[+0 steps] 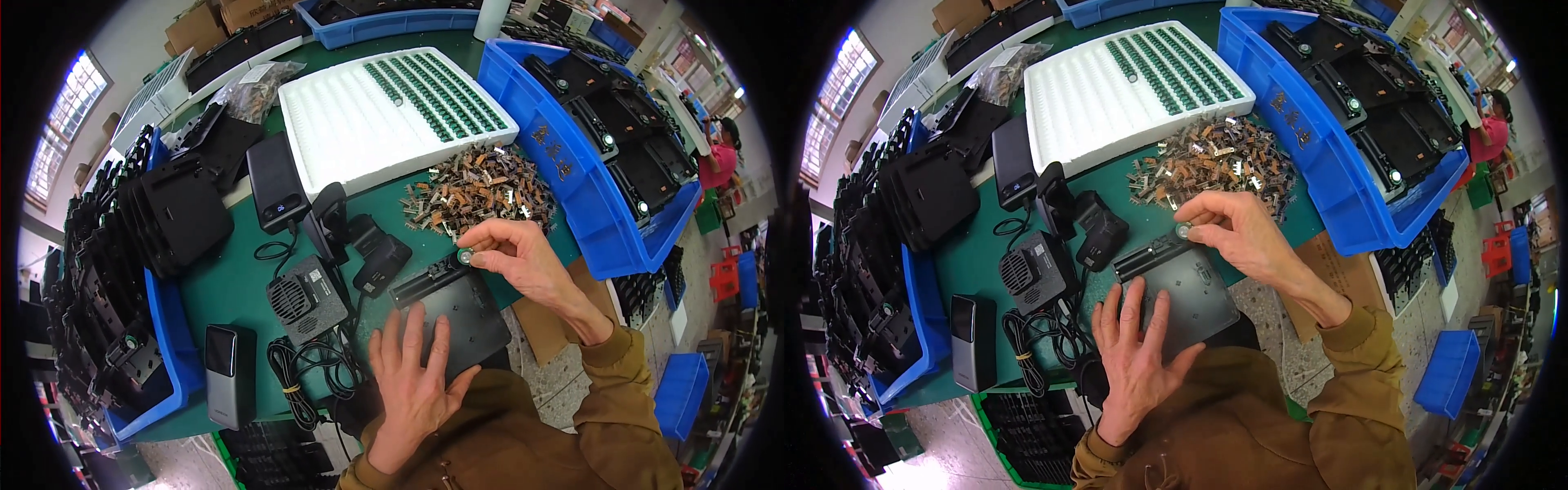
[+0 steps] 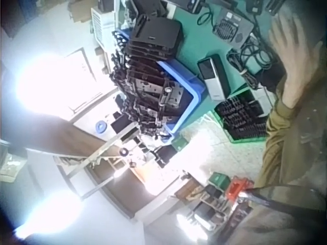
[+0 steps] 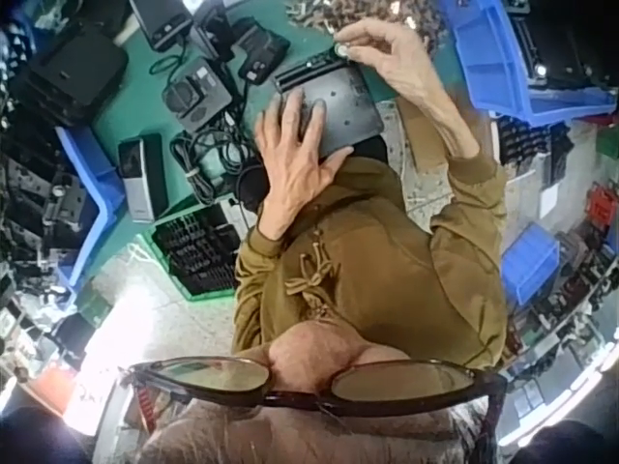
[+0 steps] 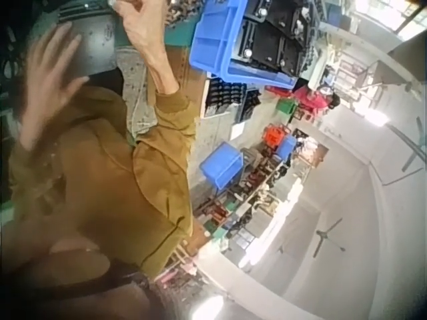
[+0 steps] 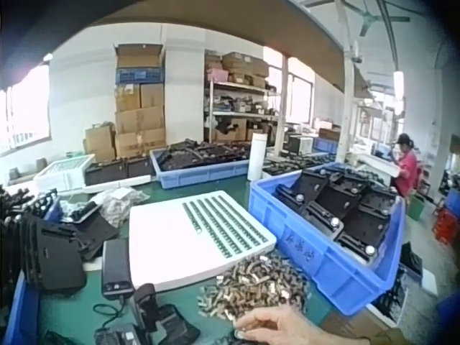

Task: The person picks up a black plastic housing from a blue bin, places it on the table, and inserts a small green component and a metal contact into it by hand. After finishing, the person places the housing back into the blue bin and repeats the process with another housing.

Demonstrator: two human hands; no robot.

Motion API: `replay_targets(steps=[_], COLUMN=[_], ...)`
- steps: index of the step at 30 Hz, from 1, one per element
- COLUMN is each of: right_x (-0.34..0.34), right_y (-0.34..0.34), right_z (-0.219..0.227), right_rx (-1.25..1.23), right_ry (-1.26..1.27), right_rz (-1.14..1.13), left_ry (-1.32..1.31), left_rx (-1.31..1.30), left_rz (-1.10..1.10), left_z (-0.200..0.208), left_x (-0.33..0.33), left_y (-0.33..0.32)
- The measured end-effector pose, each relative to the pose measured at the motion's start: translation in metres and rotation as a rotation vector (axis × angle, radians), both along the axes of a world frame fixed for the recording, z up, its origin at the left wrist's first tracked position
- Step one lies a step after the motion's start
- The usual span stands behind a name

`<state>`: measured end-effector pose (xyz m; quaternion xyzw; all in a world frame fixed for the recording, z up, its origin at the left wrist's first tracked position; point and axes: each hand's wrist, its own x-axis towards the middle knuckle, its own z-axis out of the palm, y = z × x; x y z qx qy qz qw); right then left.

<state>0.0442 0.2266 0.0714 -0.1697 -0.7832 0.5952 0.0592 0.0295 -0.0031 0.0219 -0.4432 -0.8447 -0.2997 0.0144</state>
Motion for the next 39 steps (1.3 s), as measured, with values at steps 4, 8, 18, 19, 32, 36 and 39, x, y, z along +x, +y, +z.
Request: replay_targets(steps=[4,8,18,19,32,36,39], right_x=[-0.005,-0.006,-0.001,-0.002,-0.004,-0.002,-0.001], right_y=[-0.002,-0.002,-0.005,-0.006,-0.008,-0.012,-0.007], right_z=[-0.012,-0.012,-0.011,-0.012,-0.015,-0.008,-0.006], right_rx=[0.077,0.139,0.365,0.452,0.602,0.537,0.545], right_ry=[-0.02,0.005,0.016,0.097,0.214,0.114,0.069], right_rz=[0.034,0.037,0.024,0.044,0.092,0.05,0.077], left_ry=[0.009,0.017,-0.007,-0.001,0.001,-0.01,0.001], left_rx=[-0.015,0.006,-0.021,-0.016,-0.01,-0.028,-0.022], left_rz=[0.008,0.004,0.004,0.006,0.009,0.01,0.009], left_z=[0.0,-0.003,-0.001,-0.001,-0.002,0.0,0.0], left_x=[-0.001,-0.001,-0.001,-0.001,0.0,0.0,0.0], left_y=[-0.002,-0.001,-0.002,-0.002,-0.002,-0.002,-0.001])
